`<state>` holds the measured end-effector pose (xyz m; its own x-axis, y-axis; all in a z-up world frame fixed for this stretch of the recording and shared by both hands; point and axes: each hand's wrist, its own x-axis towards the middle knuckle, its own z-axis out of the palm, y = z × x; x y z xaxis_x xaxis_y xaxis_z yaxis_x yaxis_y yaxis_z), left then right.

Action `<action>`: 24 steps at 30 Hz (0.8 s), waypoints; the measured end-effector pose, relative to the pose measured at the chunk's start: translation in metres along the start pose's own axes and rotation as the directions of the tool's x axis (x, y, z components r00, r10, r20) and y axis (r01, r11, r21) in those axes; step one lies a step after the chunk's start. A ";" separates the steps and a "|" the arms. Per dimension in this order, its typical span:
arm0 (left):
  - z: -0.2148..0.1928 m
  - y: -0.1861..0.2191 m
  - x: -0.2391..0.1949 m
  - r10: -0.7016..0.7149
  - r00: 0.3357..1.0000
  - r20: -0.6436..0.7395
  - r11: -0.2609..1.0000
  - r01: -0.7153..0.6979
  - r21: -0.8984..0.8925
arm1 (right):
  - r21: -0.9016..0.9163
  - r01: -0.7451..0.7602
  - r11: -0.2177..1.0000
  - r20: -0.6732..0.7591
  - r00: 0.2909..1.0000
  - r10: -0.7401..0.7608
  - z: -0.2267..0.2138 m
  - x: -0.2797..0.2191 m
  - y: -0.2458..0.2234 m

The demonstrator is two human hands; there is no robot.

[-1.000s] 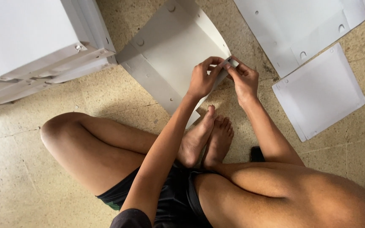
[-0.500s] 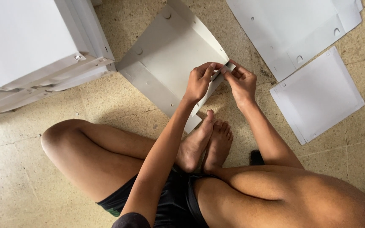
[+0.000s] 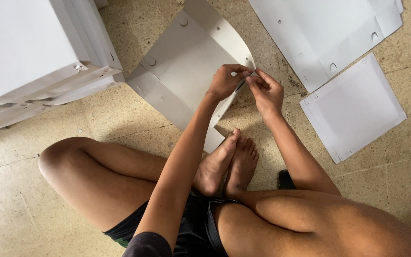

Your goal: The person sits on the floor and assembles a white cardboard box by hand. They fold the side flaps and secure them with small white fasteners, then attach a separate lid piece to complete the box structure.

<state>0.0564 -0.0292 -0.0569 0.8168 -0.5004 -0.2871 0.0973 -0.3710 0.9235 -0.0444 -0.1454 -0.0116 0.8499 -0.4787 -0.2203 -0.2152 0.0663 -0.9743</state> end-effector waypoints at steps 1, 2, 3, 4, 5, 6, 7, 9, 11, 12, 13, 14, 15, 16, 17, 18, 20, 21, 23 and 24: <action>0.005 -0.008 0.003 -0.007 1.000 0.002 1.000 0.007 0.000 | 0.000 -0.007 1.000 0.000 1.000 0.007 0.001 0.000 0.003; 0.011 -0.016 0.005 -0.011 1.000 -0.006 0.994 0.010 -0.105 | -0.038 -0.021 0.999 -0.013 1.000 0.020 0.003 0.000 0.006; 0.014 -0.023 0.010 -0.008 1.000 -0.015 0.979 0.005 -0.205 | -0.072 -0.027 0.997 -0.029 0.999 0.025 0.006 0.003 0.008; 0.014 -0.025 0.006 -0.007 1.000 -0.013 0.980 0.004 -0.201 | -0.068 -0.027 0.997 -0.030 0.999 0.025 0.006 0.003 0.007; 0.012 -0.027 0.002 -0.045 0.998 -0.053 0.943 0.025 -0.333 | -0.094 -0.039 0.995 0.000 0.999 0.039 0.007 0.003 0.007; 0.011 -0.029 -0.002 -0.088 0.992 -0.086 0.887 0.038 -0.460 | -0.119 -0.049 0.992 0.031 0.998 0.053 0.008 0.002 0.007; -0.001 -0.018 -0.031 -0.092 0.992 -0.087 0.889 0.043 -0.456 | -0.115 -0.053 0.992 0.032 0.998 0.057 0.001 0.008 0.015; -0.025 0.005 -0.090 0.357 0.874 -0.329 0.928 -0.371 0.024 | -0.311 0.087 0.946 0.073 0.995 -0.067 -0.011 0.019 0.031; -0.059 0.002 -0.143 0.414 0.910 -0.021 0.869 -0.388 0.308 | -0.381 0.132 0.915 0.095 0.990 -0.103 -0.006 0.022 0.012; -0.076 0.000 -0.168 0.359 0.889 0.284 0.708 -0.458 0.538 | -0.453 0.176 0.874 0.120 0.983 -0.136 -0.005 0.022 0.001; -0.072 -0.018 -0.171 0.358 0.893 0.272 0.716 -0.449 0.534 | -0.460 0.180 0.870 0.133 0.982 -0.133 -0.006 0.023 -0.004; -0.069 -0.036 -0.176 0.395 0.857 0.329 0.631 -0.514 0.581 | -0.489 0.162 0.857 0.122 0.986 -0.117 -0.006 0.023 -0.010; -0.070 -0.055 -0.181 0.423 0.826 0.372 0.539 -0.560 0.630 | -0.513 0.160 0.844 0.130 0.986 -0.108 0.002 0.027 -0.017; -0.066 -0.058 -0.188 0.422 0.840 0.342 0.549 -0.537 0.641 | -0.515 0.179 0.839 0.162 0.981 -0.110 0.006 0.016 -0.017; -0.065 -0.059 -0.186 0.444 0.826 0.348 0.501 -0.551 0.668 | -0.549 0.075 0.832 0.130 0.991 -0.004 0.008 0.006 -0.019; -0.063 -0.060 -0.182 0.464 0.811 0.356 0.451 -0.562 0.694 | -0.579 -0.028 0.815 0.094 0.990 0.101 0.009 -0.002 -0.020; -0.051 -0.070 -0.185 0.483 0.798 0.361 0.382 -0.562 0.733 | -0.644 -0.088 0.760 0.142 0.962 0.232 0.014 -0.023 -0.011; -0.047 -0.075 -0.187 0.496 0.792 0.356 0.311 -0.546 0.778 | -0.706 -0.125 0.697 0.194 0.913 0.360 0.019 -0.032 -0.006; -0.043 -0.080 -0.184 0.571 0.738 0.359 0.236 -0.567 0.789 | -0.691 -0.105 0.715 0.202 0.922 0.330 0.028 -0.047 0.004; -0.040 -0.083 -0.183 0.640 0.674 0.369 0.156 -0.584 0.797 | -0.674 -0.089 0.734 0.205 0.931 0.302 0.031 -0.055 0.011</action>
<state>-0.0783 0.1246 -0.0713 0.4031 -0.8635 0.3031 -0.9149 -0.3888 0.1090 -0.0782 -0.0909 -0.0112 0.8250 -0.2459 -0.5088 -0.5578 -0.4983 -0.6637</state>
